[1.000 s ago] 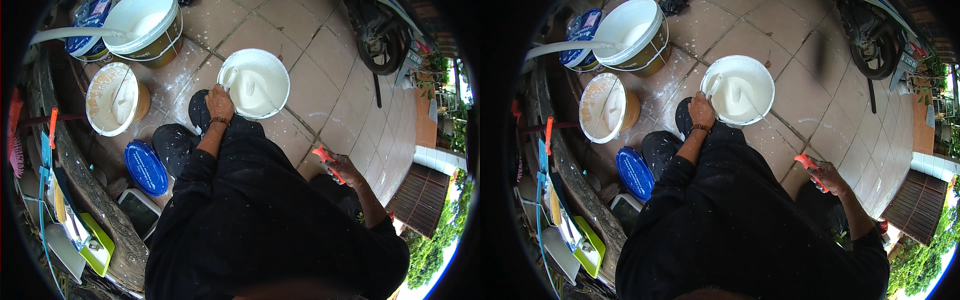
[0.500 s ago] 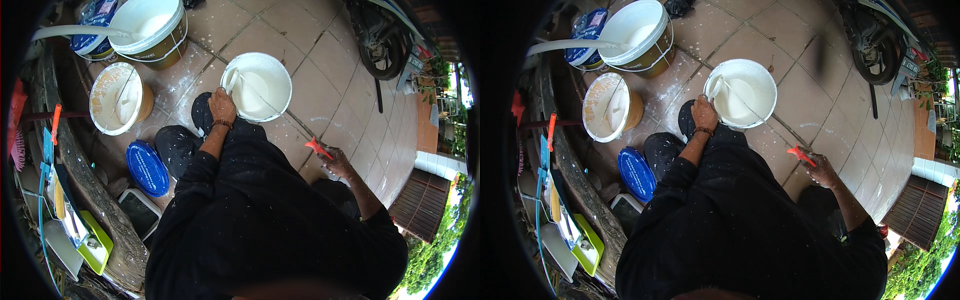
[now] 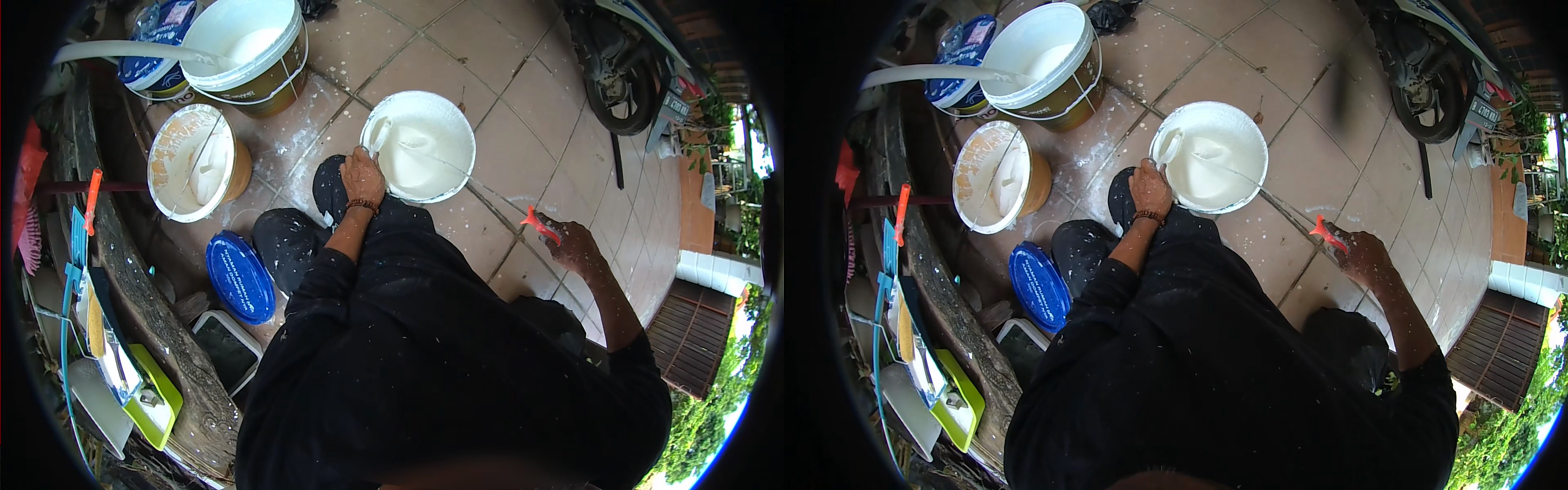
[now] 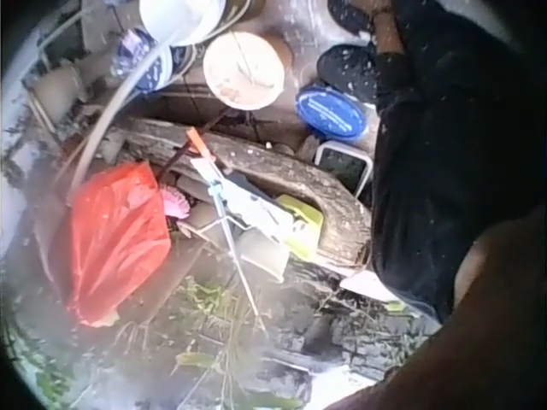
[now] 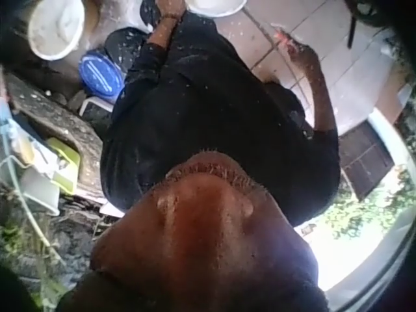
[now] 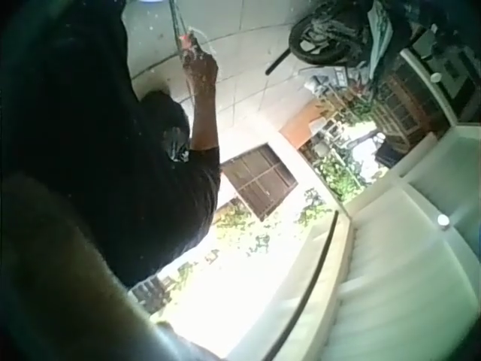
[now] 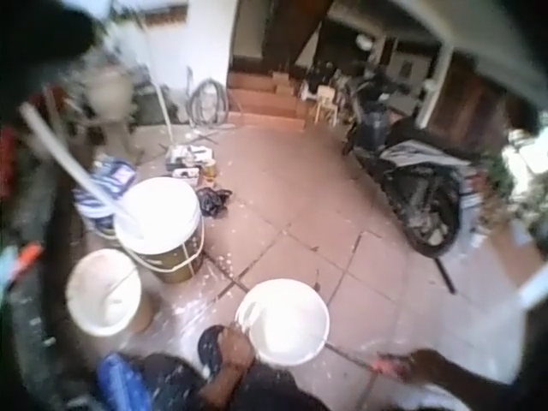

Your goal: Mixing white paint or putty and portioning it into smaller buckets using a stirrer and plastic cup.

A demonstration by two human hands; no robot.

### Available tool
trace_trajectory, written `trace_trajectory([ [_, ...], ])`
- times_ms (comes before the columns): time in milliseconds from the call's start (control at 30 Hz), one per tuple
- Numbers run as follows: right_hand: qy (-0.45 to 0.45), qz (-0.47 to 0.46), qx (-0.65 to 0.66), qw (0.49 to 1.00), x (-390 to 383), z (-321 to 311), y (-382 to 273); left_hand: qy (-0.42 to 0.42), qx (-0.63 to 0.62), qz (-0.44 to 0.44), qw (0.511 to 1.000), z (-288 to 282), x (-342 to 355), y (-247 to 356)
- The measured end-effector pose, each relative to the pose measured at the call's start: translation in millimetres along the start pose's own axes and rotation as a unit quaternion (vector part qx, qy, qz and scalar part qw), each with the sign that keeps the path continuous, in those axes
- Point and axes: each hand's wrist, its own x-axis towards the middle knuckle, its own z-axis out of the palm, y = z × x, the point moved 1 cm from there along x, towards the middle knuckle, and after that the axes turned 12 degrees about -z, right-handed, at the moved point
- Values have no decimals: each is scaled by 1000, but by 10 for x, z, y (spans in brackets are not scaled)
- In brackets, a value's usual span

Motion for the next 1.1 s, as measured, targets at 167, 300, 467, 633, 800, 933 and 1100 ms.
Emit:
trace_trajectory([
  [167, -22, -25, 161, 986, -49, -389, -76, 1, -1, -5, 1000, 30, -4, -41],
  [300, -143, 185, 450, 862, -110, -508, -157, 17, -8, 6, 1000, 32, -4, -33],
  [467, -101, 229, 601, 759, -269, -132, -131, 7, -11, 1, 1000, 58, 9, -43],
  [633, -78, 264, 705, 654, -257, 93, -367, -7, -17, -13, 1000, -51, -22, -15],
  [800, -33, 254, 768, 588, -5, 373, -665, 24, -31, 11, 999, 73, -10, -59],
  [933, -47, 273, 728, 627, 11, 357, -544, 18, -14, 7, 1000, 53, -8, -55],
  [1100, 29, -19, 271, 962, 139, 234, 32, 5, -15, 1, 1000, -4, 17, 1],
])
